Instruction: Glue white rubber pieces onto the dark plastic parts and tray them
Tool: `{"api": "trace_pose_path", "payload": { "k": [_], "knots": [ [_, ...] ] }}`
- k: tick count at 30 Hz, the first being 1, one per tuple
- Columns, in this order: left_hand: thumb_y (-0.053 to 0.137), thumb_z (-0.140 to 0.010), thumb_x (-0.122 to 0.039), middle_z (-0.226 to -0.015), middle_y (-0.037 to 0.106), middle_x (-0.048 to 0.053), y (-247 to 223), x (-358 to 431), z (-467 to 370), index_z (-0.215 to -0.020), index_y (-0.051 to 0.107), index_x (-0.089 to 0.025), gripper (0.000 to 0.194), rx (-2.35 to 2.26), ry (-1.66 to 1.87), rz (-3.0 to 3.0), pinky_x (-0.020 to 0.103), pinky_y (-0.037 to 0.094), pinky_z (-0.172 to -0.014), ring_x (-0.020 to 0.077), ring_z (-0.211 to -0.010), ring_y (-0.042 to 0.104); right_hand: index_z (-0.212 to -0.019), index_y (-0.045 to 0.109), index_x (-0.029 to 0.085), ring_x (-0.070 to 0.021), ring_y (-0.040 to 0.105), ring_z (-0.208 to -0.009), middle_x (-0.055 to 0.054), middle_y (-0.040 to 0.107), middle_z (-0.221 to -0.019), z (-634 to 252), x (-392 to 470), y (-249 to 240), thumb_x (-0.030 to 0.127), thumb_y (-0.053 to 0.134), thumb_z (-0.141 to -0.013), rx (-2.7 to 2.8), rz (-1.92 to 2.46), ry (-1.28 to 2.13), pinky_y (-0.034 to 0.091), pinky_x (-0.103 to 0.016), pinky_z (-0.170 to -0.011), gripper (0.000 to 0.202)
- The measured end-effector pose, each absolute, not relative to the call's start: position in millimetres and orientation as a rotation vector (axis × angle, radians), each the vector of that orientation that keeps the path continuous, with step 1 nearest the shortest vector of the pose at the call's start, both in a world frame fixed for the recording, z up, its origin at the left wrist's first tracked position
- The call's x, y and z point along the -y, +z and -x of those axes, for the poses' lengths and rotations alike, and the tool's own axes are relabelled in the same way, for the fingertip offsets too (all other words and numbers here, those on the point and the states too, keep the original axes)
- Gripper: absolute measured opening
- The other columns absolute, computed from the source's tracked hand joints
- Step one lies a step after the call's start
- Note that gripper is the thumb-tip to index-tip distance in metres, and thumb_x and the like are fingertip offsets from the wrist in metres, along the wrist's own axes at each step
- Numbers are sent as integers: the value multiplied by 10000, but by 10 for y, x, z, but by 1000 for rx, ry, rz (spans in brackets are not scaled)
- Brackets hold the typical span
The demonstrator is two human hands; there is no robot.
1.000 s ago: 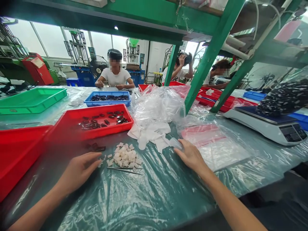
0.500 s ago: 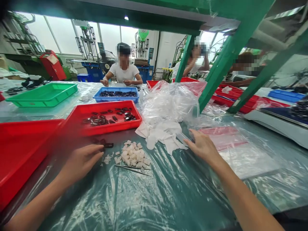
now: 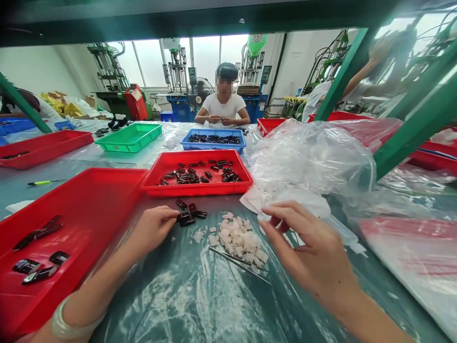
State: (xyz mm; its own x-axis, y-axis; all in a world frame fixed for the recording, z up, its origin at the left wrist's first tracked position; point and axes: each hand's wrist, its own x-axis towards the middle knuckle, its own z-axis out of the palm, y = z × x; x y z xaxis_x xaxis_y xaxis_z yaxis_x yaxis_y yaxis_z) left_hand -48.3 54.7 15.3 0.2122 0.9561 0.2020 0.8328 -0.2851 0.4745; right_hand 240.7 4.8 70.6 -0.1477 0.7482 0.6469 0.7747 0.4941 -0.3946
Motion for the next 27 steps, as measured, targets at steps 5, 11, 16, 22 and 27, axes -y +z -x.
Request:
{"api": "trace_pose_path", "payload": {
  "k": [5, 11, 16, 22, 27],
  "knots": [
    [444, -816, -101, -1097, 596, 75, 71, -524, 269, -994, 659, -187, 292, -1628, 514, -2364, 311, 473, -808, 221, -1001, 557, -959, 563, 340, -176, 613, -670, -18, 628, -873, -2260, -53, 555, 281, 527, -843, 1990, 1193, 42, 479, -317, -554, 135],
    [379, -819, -62, -1029, 572, 117, 61, -539, 147, -972, 634, -153, 311, -1668, 401, -2364, 351, 473, -768, 257, -980, 530, -888, 614, 328, -208, 628, -752, -20, 650, -871, -2400, -34, 447, 323, 550, -820, 1858, 1286, 138, 500, -344, -642, 93],
    [426, -757, -30, -971, 587, 147, 84, -542, 147, -903, 640, -118, 274, -1743, 494, -2181, 418, 451, -802, 305, -993, 524, -931, 625, 290, -216, 607, -734, -28, 643, -908, -2605, -94, 536, 452, 610, -751, 1428, 1532, 198, 508, -387, -695, 243],
    [508, -776, -214, -919, 652, 108, 189, -510, 164, -953, 624, -127, 229, -1615, 735, -1749, 368, 488, -770, 248, -857, 615, -1165, 507, 246, -312, 556, -1039, -106, 577, -1161, -2829, -301, 414, 513, 630, -640, 1384, 1644, 347, 513, -468, -807, 601],
    [512, -801, -347, -891, 685, 115, 266, -339, 54, -1007, 570, -111, 319, -1280, 767, -1336, 279, 536, -666, 194, -774, 670, -1213, 490, 186, -341, 527, -1134, -158, 574, -1207, -2908, -449, 176, 465, 712, -538, 1449, 1662, 591, 526, -451, -846, 764]
  ]
}}
